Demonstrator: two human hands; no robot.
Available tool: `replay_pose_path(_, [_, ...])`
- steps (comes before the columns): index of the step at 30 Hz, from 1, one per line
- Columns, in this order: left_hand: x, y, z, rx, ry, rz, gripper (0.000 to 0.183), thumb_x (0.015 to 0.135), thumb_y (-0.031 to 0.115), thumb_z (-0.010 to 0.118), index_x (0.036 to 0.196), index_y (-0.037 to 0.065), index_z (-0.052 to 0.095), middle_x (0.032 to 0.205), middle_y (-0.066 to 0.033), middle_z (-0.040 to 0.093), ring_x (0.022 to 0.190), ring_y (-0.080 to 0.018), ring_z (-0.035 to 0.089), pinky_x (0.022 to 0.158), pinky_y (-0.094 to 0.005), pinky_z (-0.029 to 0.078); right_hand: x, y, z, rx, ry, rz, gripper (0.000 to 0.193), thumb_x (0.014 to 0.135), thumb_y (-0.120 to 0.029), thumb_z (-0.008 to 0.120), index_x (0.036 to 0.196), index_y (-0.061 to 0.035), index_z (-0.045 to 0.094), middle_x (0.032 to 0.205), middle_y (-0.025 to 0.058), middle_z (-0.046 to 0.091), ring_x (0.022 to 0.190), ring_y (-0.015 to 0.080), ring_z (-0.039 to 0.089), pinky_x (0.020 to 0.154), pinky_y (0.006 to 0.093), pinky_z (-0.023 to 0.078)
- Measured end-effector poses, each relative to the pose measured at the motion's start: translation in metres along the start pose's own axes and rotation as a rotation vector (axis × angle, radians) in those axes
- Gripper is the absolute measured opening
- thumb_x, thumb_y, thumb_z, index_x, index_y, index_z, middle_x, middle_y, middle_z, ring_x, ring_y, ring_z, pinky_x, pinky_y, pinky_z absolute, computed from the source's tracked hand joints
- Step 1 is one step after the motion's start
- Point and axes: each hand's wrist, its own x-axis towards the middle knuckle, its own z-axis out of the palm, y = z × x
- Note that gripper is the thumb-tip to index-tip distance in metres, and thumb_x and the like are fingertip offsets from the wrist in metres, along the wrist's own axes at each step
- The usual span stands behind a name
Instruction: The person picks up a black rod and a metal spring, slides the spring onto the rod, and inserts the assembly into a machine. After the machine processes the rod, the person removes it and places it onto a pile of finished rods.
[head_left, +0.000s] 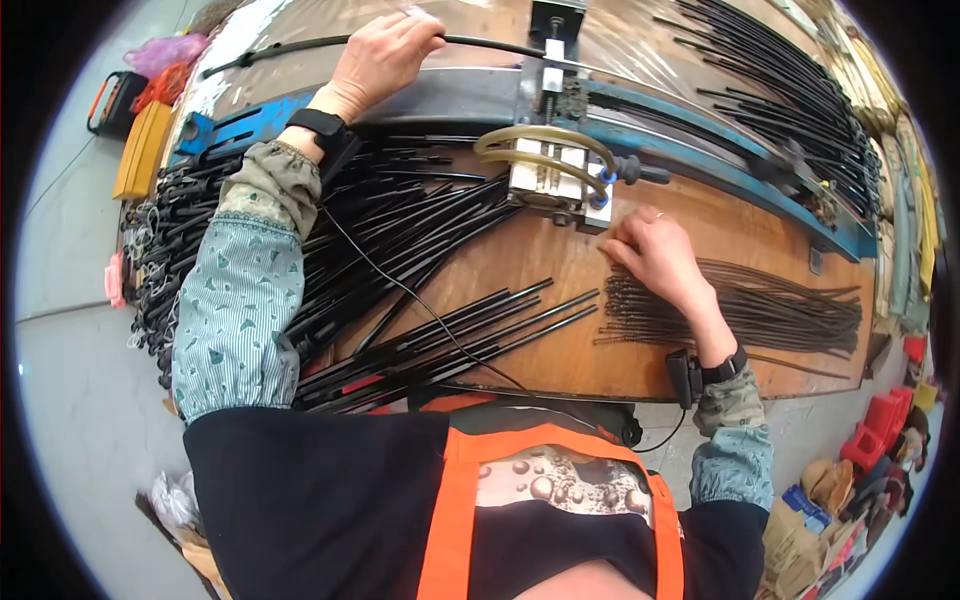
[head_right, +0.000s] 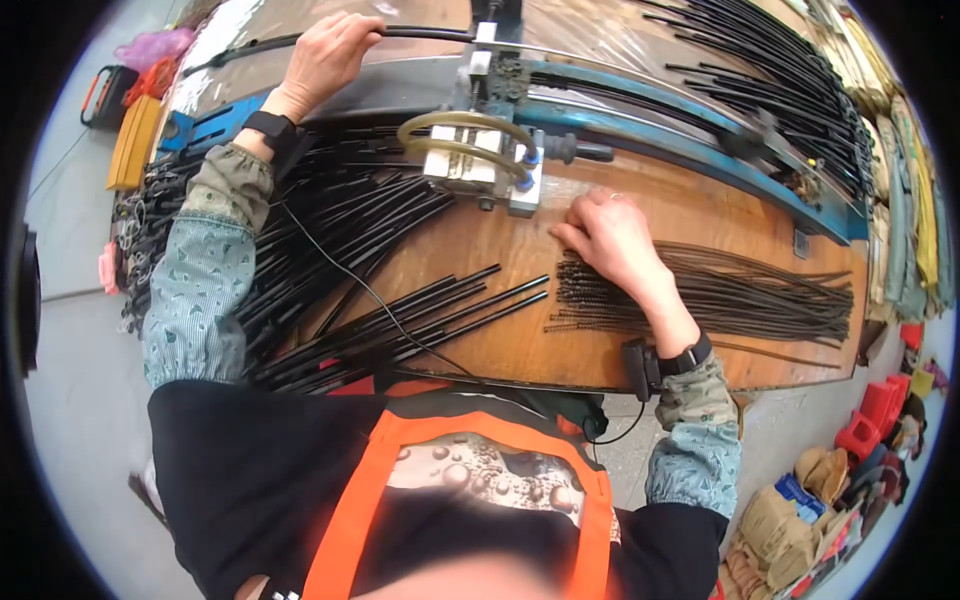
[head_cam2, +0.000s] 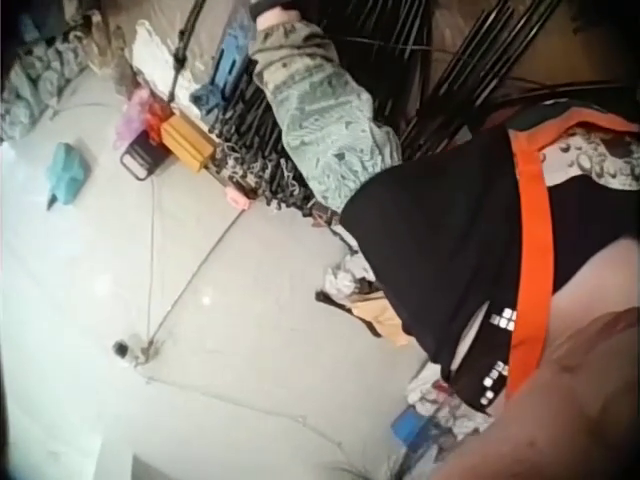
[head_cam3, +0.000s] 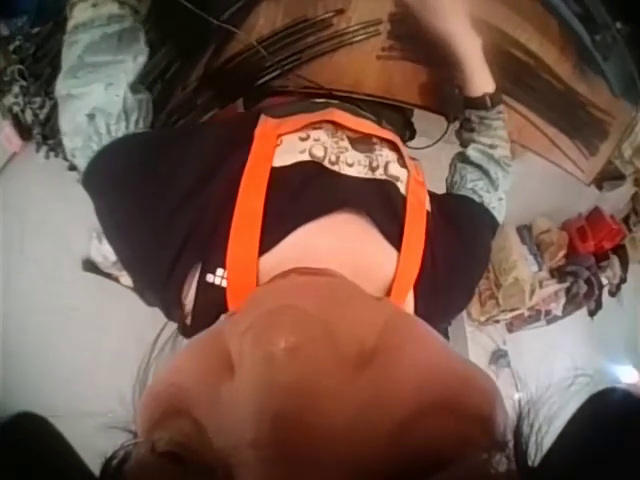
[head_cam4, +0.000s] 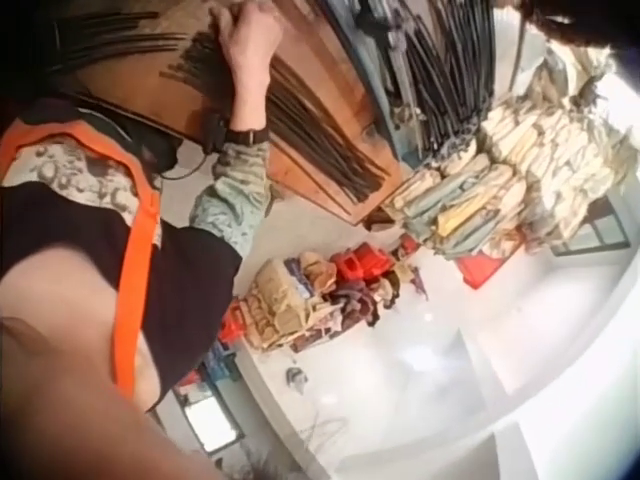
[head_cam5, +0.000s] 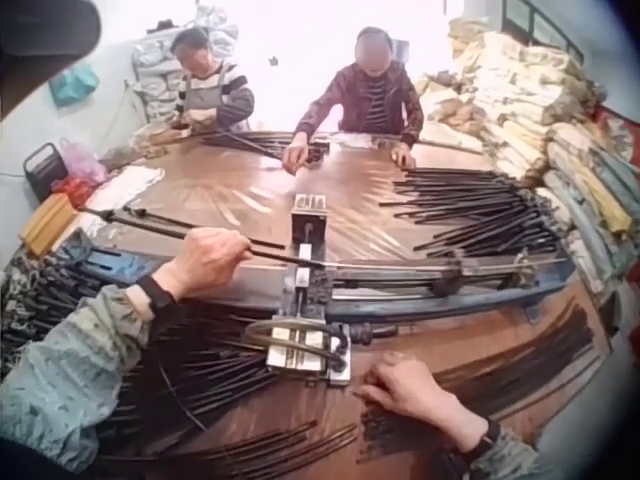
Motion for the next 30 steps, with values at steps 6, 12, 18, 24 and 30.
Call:
replay_pose_path(6, [-0.027,0.104,-0.066,0.088,-0.392,-0.252,0.014,0.086,0.027,0.066,0.088,0.014,0.062,0.08,-0.0026,0.062,0.078,-0.0238,0.061,0.072,-0.0436,0.043,-0.001,0.006,-0.002,0.127,-0.01,0.148,0.027,0.081,-0.023,0.077,0.078,-0.0017,0.06,0.075,0.0147,0.062,0.072,0.0327,0.061,0.064,0.0408,0.048])
replay_pose_path(12, [-0.086,0.194,-0.09,-0.096,-0.552,-0.617,0.02,0.086,0.026,0.068,0.085,0.009,0.057,0.081,-0.0075,0.054,0.079,-0.0272,0.056,0.063,-0.0407,0.046,0.0,0.0,-0.01,0.289,-0.111,0.174,0.017,0.084,-0.014,0.073,0.086,0.0008,0.065,0.078,0.0147,0.064,0.07,0.0268,0.062,0.066,0.0363,0.049])
replay_pose_path(18, [-0.093,0.196,-0.094,-0.149,-0.537,-0.576,0.02,0.089,0.027,0.063,0.091,0.009,0.058,0.089,-0.0077,0.055,0.086,-0.0267,0.055,0.07,-0.0399,0.049,-0.005,0.006,-0.023,0.424,-0.024,0.257,0.02,0.091,-0.016,0.068,0.085,0.0029,0.061,0.068,0.0061,0.053,0.065,0.0111,0.049,0.061,0.0284,0.043])
replay_pose_path(24, [-0.095,0.21,-0.097,-0.091,-0.512,-0.477,0.018,0.091,0.025,0.062,0.09,0.009,0.054,0.084,-0.0079,0.054,0.079,-0.0267,0.058,0.062,-0.039,0.052,-0.009,-0.001,-0.019,0.353,-0.16,0.267,0.023,0.094,-0.017,0.064,0.084,0.0024,0.06,0.064,0.0033,0.051,0.06,0.0094,0.044,0.057,0.027,0.04])
replay_pose_path(30, [-0.071,0.242,-0.107,-0.467,-0.547,-0.558,0.018,0.093,0.025,0.06,0.09,0.009,0.053,0.072,-0.0095,0.055,0.062,-0.0302,0.062,0.05,-0.0412,0.051,-0.012,-0.021,-0.013,0.472,-0.154,0.183,0.026,0.096,-0.02,0.063,0.082,0.0015,0.061,0.067,0.0018,0.052,0.062,0.0079,0.046,0.057,0.0268,0.038])
